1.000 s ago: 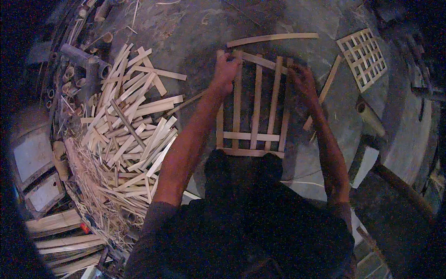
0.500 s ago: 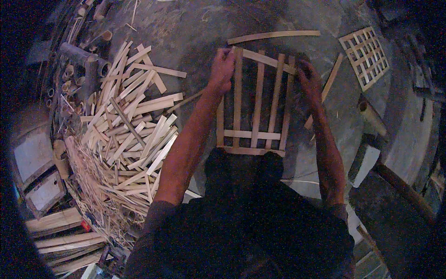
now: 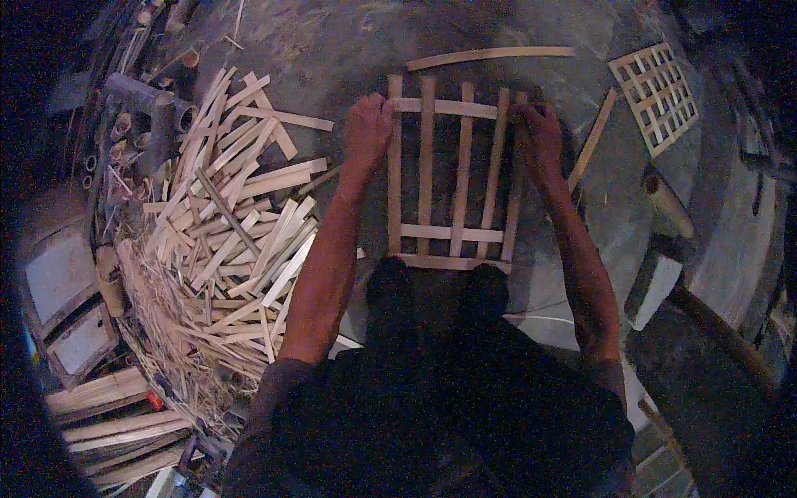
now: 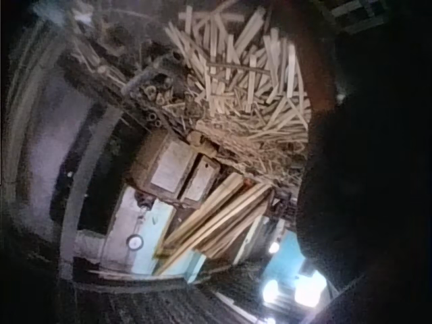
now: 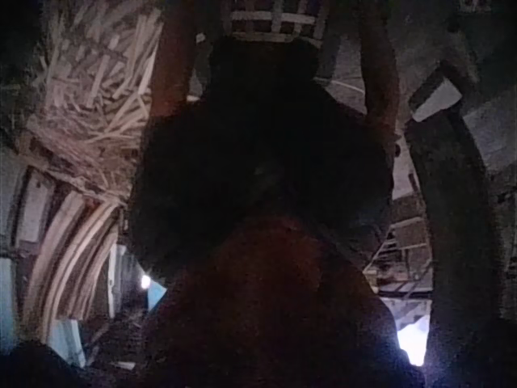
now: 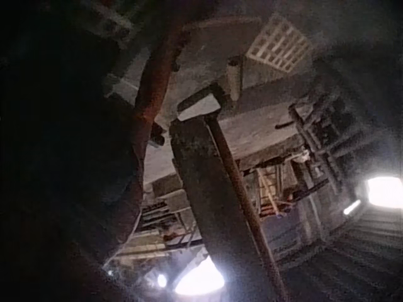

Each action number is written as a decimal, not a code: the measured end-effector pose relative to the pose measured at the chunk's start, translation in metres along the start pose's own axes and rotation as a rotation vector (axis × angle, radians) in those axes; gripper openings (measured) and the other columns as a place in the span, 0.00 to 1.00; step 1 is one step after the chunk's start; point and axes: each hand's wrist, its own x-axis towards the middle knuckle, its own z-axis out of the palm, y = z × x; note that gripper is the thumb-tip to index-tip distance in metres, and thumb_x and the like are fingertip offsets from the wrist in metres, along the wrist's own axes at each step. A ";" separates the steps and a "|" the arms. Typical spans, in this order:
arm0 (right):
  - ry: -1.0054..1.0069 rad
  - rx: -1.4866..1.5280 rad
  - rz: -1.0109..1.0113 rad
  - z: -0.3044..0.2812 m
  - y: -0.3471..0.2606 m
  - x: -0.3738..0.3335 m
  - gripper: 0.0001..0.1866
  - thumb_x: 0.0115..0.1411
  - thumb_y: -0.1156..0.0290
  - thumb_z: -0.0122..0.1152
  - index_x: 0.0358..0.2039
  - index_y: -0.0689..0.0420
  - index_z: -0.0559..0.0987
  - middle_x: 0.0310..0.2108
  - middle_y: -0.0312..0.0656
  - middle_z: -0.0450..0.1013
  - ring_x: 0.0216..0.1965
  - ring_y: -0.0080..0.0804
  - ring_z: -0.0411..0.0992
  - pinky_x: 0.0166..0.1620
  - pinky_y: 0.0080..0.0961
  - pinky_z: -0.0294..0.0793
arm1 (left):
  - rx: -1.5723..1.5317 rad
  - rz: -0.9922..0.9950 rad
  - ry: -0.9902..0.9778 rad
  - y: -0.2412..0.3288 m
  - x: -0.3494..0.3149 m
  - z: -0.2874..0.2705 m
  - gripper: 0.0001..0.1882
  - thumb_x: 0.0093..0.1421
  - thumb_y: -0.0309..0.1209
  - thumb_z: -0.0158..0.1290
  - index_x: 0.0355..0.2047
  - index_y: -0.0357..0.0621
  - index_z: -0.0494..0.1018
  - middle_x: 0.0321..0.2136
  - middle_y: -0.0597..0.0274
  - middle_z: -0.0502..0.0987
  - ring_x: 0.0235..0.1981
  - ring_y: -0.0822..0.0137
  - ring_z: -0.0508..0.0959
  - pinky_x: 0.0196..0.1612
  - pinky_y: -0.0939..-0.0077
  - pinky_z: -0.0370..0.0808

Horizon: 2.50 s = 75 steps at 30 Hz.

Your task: The person weaves thin wooden strips into a lattice pattern on the floor, using a hammer to tap the strips into place. They then arrange additional strips to form a new lattice structure.

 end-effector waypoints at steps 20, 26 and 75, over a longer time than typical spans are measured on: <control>-0.027 -0.245 -0.259 0.003 0.014 -0.025 0.17 0.57 0.70 0.64 0.48 0.50 0.79 0.48 0.44 0.74 0.49 0.49 0.70 0.55 0.42 0.68 | 0.094 0.517 -0.087 0.004 -0.019 0.000 0.15 0.56 0.32 0.58 0.44 0.47 0.75 0.51 0.58 0.74 0.51 0.54 0.73 0.55 0.57 0.68; -0.057 -0.261 -0.267 -0.002 0.005 -0.056 0.15 0.57 0.72 0.63 0.47 0.54 0.79 0.45 0.47 0.73 0.48 0.50 0.70 0.53 0.42 0.68 | -0.017 0.549 -0.068 -0.003 -0.049 -0.015 0.13 0.58 0.33 0.57 0.44 0.48 0.76 0.47 0.61 0.76 0.49 0.56 0.74 0.54 0.58 0.67; -0.055 -0.071 0.027 0.003 -0.025 -0.159 0.20 0.52 0.81 0.58 0.47 0.58 0.77 0.42 0.49 0.71 0.45 0.50 0.68 0.49 0.42 0.68 | -0.234 0.301 0.043 0.016 -0.163 -0.017 0.07 0.58 0.26 0.58 0.38 0.42 0.76 0.40 0.55 0.75 0.47 0.53 0.73 0.52 0.60 0.70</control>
